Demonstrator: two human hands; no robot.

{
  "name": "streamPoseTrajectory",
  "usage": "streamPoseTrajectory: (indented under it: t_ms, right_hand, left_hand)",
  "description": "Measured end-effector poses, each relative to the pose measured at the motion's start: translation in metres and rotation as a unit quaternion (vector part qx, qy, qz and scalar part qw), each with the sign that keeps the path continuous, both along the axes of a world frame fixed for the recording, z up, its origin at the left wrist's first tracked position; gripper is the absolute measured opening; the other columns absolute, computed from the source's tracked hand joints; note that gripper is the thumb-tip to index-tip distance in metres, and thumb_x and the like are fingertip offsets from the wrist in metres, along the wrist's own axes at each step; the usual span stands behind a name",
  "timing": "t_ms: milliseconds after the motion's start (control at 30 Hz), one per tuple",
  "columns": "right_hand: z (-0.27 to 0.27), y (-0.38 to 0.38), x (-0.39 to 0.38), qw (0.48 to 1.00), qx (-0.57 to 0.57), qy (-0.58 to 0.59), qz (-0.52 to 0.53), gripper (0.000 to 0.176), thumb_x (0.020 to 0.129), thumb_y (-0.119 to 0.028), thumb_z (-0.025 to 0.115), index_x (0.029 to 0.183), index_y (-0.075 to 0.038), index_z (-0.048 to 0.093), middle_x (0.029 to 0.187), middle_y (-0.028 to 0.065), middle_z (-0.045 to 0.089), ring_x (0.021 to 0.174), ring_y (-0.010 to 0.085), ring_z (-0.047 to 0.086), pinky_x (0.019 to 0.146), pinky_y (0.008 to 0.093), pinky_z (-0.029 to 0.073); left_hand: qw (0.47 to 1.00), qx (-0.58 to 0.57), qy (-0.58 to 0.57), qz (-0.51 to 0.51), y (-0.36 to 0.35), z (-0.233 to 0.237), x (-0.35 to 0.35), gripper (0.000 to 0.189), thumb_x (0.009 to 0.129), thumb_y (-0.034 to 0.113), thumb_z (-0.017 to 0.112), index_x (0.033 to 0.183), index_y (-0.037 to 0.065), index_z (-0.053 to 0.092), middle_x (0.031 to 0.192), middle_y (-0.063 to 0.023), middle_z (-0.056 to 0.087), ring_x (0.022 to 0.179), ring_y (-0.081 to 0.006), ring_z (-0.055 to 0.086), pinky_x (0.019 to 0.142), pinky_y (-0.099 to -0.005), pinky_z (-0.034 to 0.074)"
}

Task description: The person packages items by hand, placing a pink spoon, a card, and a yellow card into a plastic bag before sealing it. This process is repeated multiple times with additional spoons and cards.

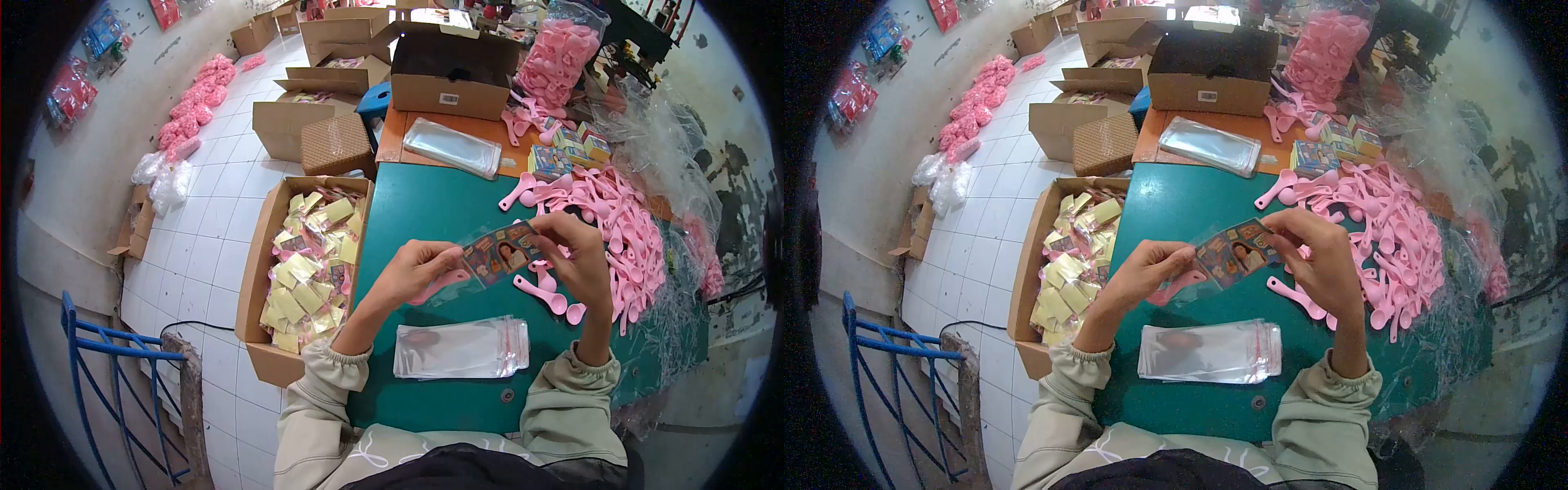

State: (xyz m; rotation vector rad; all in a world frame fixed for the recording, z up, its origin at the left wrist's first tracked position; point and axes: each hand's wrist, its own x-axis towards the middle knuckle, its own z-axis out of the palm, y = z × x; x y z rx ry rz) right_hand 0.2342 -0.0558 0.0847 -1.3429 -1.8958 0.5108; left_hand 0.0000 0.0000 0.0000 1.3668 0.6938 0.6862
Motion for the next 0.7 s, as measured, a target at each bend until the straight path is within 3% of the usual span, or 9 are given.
streamPoseTrajectory:
  t_ms: [67,167,200,300,433,467,567,600,700]
  right_hand:
    - [0.003,0.002,-0.006,0.998,0.02,-0.046,0.026,0.015,0.079,-0.001,0.064,0.093,-0.001,0.059,0.072,0.0098,0.06,0.061,0.0162,0.059,0.058,0.027,0.047]
    - [0.004,-0.008,-0.011,0.986,-0.136,-0.059,0.077,0.014,0.077,-0.004,0.067,0.085,0.0,0.056,0.072,0.0092,0.058,0.061,0.0157,0.058,0.056,0.0275,0.045]
    - [-0.001,-0.006,-0.012,0.976,-0.171,-0.092,0.098,0.019,0.075,-0.008,0.069,0.082,-0.001,0.053,0.074,0.0094,0.059,0.064,0.02,0.059,0.056,0.0309,0.044]
    - [-0.018,0.0,-0.012,0.958,-0.135,-0.198,0.158,0.022,0.073,-0.012,0.07,0.081,-0.001,0.052,0.075,0.0105,0.059,0.066,0.0258,0.059,0.058,0.0348,0.045]
    - [-0.033,0.008,-0.011,0.963,-0.093,-0.103,0.233,0.017,0.073,-0.013,0.069,0.085,-0.003,0.061,0.082,0.012,0.062,0.068,0.0281,0.059,0.059,0.0341,0.045]
    - [-0.033,0.009,-0.011,0.962,-0.138,-0.082,0.222,0.013,0.073,-0.01,0.069,0.083,-0.002,0.064,0.077,0.0094,0.063,0.065,0.0203,0.059,0.058,0.0295,0.045]
    - [-0.046,0.017,-0.004,0.956,-0.224,0.096,0.162,0.01,0.073,-0.006,0.068,0.078,0.0,0.062,0.069,0.005,0.061,0.063,0.0097,0.056,0.057,0.0248,0.043]
    - [-0.045,0.019,-0.002,0.954,-0.243,0.113,0.134,0.011,0.072,-0.005,0.07,0.074,-0.001,0.059,0.065,-0.0001,0.058,0.064,0.0041,0.052,0.056,0.0215,0.041]
    - [-0.043,0.023,0.0,0.964,-0.226,0.132,0.055,0.016,0.073,-0.007,0.07,0.07,-0.003,0.055,0.063,-0.0022,0.055,0.061,0.0041,0.05,0.054,0.0209,0.039]
  left_hand:
    - [0.997,-0.028,0.062,-0.039,-0.001,0.013,-0.003,0.027,0.094,0.023,0.053,0.101,0.002,0.067,0.069,0.0009,0.062,0.058,-0.0018,0.047,0.049,-0.0198,0.04]
    - [0.996,0.008,0.055,-0.067,-0.014,0.015,0.004,0.026,0.093,0.023,0.055,0.1,0.001,0.067,0.066,-0.0009,0.062,0.056,-0.0033,0.047,0.049,-0.0225,0.04]
    - [0.996,0.053,0.051,-0.054,-0.015,0.009,0.007,0.026,0.092,0.024,0.055,0.102,0.002,0.066,0.066,-0.0025,0.063,0.055,-0.0048,0.049,0.049,-0.0236,0.041]
    - [0.987,0.151,0.051,-0.033,-0.018,-0.004,0.015,0.029,0.091,0.025,0.057,0.11,0.004,0.061,0.067,-0.0075,0.066,0.054,-0.0095,0.055,0.05,-0.0264,0.043]
    - [0.974,0.177,0.135,-0.048,-0.024,0.015,0.012,0.041,0.089,0.029,0.059,0.123,0.006,0.051,0.07,-0.0129,0.067,0.056,-0.0154,0.061,0.053,-0.0282,0.046]
    - [0.968,0.185,0.164,-0.052,-0.023,0.018,0.01,0.044,0.089,0.03,0.059,0.125,0.007,0.049,0.07,-0.014,0.067,0.056,-0.0165,0.062,0.054,-0.0284,0.046]
    - [0.968,0.153,0.172,-0.099,-0.015,0.014,-0.005,0.05,0.088,0.023,0.061,0.131,0.006,0.043,0.082,-0.0085,0.067,0.071,-0.0104,0.061,0.059,-0.0252,0.048]
    - [0.98,0.137,0.118,-0.085,-0.011,0.005,-0.013,0.05,0.087,0.021,0.062,0.131,0.006,0.042,0.085,-0.0083,0.066,0.073,-0.0109,0.061,0.06,-0.025,0.048]
    - [0.995,0.082,-0.027,-0.041,-0.004,-0.016,-0.032,0.053,0.086,0.015,0.063,0.132,0.007,0.039,0.093,-0.0078,0.063,0.079,-0.0118,0.06,0.066,-0.0245,0.049]
